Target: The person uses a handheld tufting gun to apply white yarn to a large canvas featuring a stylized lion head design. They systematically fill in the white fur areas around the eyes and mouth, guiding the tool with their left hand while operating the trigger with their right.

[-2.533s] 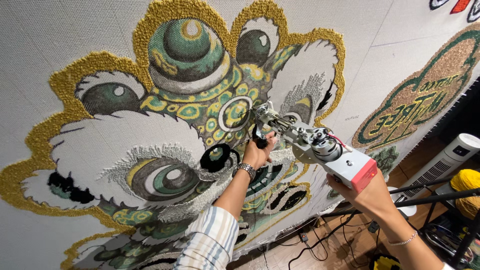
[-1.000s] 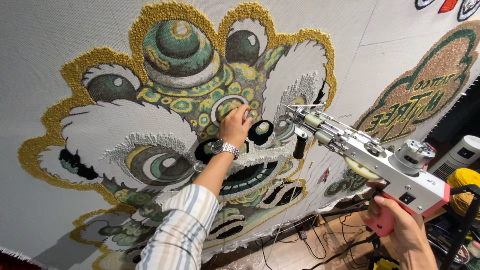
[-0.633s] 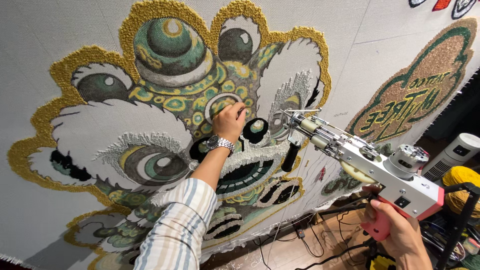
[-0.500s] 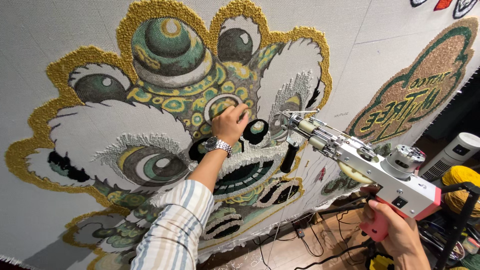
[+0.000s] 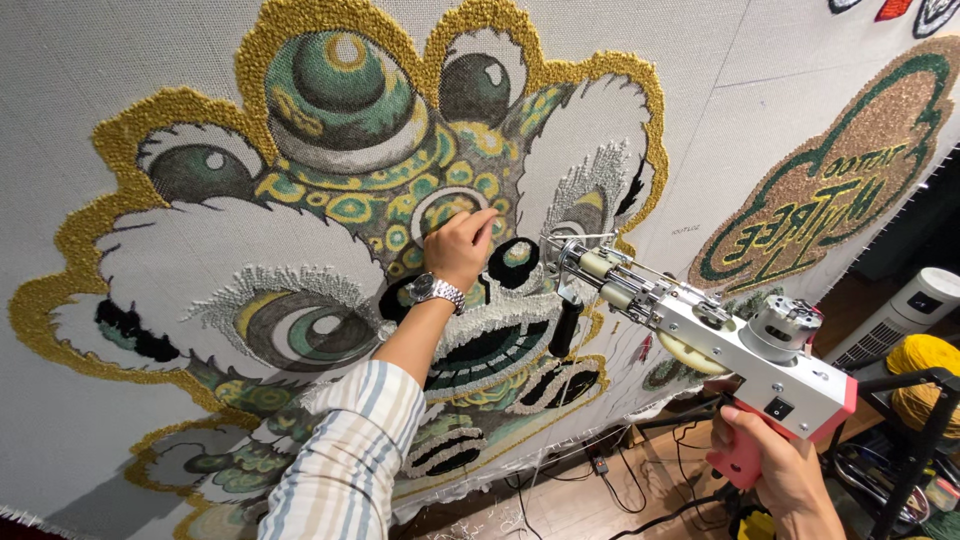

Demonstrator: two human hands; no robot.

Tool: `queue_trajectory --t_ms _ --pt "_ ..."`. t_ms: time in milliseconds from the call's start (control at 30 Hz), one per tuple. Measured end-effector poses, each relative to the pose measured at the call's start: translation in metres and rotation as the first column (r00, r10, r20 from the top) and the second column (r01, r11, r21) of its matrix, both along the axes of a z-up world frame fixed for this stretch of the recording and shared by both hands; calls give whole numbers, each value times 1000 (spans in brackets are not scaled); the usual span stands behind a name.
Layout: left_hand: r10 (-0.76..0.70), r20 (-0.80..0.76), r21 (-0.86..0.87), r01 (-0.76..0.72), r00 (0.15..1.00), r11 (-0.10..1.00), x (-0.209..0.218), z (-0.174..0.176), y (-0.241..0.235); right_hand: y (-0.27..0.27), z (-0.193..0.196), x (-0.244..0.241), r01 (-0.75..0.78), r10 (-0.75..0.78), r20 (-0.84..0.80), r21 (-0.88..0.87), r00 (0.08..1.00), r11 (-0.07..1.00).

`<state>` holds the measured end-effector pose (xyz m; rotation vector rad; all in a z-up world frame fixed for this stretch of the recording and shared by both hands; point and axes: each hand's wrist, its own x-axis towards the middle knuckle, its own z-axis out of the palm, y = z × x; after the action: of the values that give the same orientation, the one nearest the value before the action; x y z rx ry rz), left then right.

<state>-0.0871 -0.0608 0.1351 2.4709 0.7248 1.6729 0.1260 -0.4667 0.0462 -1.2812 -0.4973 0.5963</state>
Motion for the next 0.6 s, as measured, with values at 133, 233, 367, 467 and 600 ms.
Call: queue_trajectory --t_ms 133,233,367,467,600 --pt "-64 18 -220 66 998 973 4 -17 0 6 1 2 -3 3 -20 23 1000 1000" --pt "-226 37 -300 226 973 927 5 -46 -10 13 4 0 -9 7 -67 -24 998 1000" --pt "-574 108 -373 568 812 733 9 -79 -49 17 0 -8 -49 49 -99 1 994 999" --pt "-572 86 -800 399 815 448 15 -88 -81 15 -7 -12 -81 79 -151 -5 985 997" --pt "-541 294 -668 574 788 473 28 -111 -110 14 -18 -22 -121 112 -211 -30 971 992"
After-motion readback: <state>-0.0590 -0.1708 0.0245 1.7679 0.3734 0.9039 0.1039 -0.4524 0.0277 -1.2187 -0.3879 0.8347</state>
